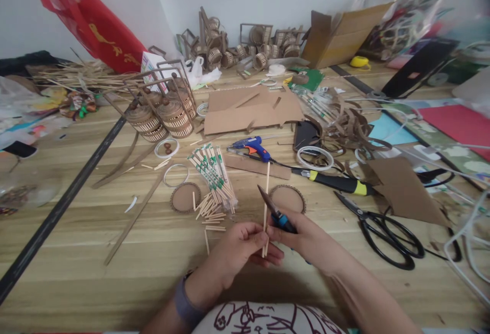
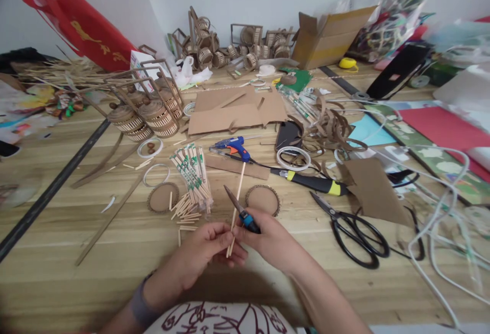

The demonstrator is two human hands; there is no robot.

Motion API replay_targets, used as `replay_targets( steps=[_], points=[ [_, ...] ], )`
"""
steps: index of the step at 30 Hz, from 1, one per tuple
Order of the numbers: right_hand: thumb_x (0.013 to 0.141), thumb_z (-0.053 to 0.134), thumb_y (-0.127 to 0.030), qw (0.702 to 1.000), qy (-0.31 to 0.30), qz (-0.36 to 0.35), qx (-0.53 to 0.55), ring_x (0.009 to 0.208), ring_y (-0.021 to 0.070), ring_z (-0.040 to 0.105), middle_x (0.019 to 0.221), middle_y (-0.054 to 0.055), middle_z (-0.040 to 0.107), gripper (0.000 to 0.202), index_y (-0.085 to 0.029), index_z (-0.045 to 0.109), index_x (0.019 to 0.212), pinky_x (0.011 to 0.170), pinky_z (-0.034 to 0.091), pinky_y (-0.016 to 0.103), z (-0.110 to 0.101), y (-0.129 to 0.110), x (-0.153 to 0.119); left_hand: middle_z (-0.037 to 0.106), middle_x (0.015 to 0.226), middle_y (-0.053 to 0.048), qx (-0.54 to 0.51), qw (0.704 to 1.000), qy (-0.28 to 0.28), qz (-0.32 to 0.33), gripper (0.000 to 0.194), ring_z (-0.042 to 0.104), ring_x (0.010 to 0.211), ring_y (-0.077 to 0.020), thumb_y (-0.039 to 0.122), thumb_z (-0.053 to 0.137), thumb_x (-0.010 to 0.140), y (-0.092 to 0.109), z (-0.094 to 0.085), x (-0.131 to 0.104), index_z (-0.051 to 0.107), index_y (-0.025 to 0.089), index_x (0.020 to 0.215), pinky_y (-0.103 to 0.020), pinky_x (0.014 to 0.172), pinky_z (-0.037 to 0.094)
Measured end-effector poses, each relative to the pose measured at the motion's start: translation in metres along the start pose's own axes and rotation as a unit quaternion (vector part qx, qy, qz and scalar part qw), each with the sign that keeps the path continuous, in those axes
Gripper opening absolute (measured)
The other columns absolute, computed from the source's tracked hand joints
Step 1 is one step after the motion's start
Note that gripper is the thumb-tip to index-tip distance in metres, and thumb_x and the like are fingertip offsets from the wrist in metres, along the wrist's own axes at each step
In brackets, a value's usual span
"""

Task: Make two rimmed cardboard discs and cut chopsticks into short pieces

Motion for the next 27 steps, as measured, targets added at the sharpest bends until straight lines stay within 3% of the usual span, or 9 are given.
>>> replay_targets(
  steps=[4,9,15,22,27],
  points=[
    [0.078,0.064,-0.056,0.999,0.016,-0.012,-0.045,0.059,0.0158,0.053,0.059,-0.004,0.055,0.036,-0.022,0.055,0.074,0.059,0.042,0.029,-0.004,0.005,0.000,0.070,0.069,-0.005,-0.006,1.000,0.010,0.009,0.050,0.065,0.063,-0.0169,0.061,0.076,0.064,0.001,-0.001,0.001,0.062,0.014,0.078,-0.028,0.064,0.046],
    [0.065,0.076,-0.045,0.984,0.129,-0.011,-0.123,0.078,0.0223,0.060,0.081,0.002,0.066,0.039,-0.020,0.059,0.089,0.071,0.046,0.033,-0.004,0.010,-0.003,0.065,0.068,0.000,-0.072,0.991,0.097,0.057,0.048,0.060,0.064,-0.0152,0.057,0.079,0.062,0.007,-0.008,0.005,0.062,0.015,0.079,-0.028,0.066,0.046],
    [0.065,0.072,-0.031,0.951,0.211,-0.073,-0.216,0.082,0.0239,0.061,0.086,0.004,0.064,0.031,-0.021,0.058,0.090,0.074,0.046,0.035,0.005,0.013,-0.006,0.065,0.067,-0.002,-0.085,0.990,0.085,0.067,0.045,0.059,0.066,-0.0159,0.056,0.078,0.064,0.009,-0.003,0.009,0.062,0.015,0.075,-0.024,0.062,0.040],
    [0.070,0.068,-0.031,0.935,0.230,-0.107,-0.248,0.076,0.0217,0.059,0.082,0.003,0.061,0.020,-0.023,0.054,0.082,0.070,0.046,0.033,0.003,0.013,-0.006,0.067,0.070,-0.003,-0.066,0.991,0.072,0.086,0.043,0.059,0.068,-0.0156,0.056,0.076,0.067,0.008,0.000,0.007,0.062,0.016,0.070,-0.026,0.068,0.043],
    [0.068,0.071,-0.037,0.959,0.198,-0.058,-0.193,0.074,0.0217,0.060,0.079,0.002,0.064,0.026,-0.023,0.058,0.085,0.067,0.045,0.032,0.004,0.013,-0.009,0.066,0.071,-0.002,-0.033,0.991,0.088,0.099,0.042,0.060,0.070,-0.0168,0.056,0.075,0.069,0.010,-0.003,0.004,0.063,0.016,0.075,-0.027,0.069,0.044]
  ],
)
Point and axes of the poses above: each hand's wrist, its own x-axis towards the middle knuckle, its own z-axis out of the palm, y = z × x, the point moved 4 cm from there along x, towards the middle knuckle
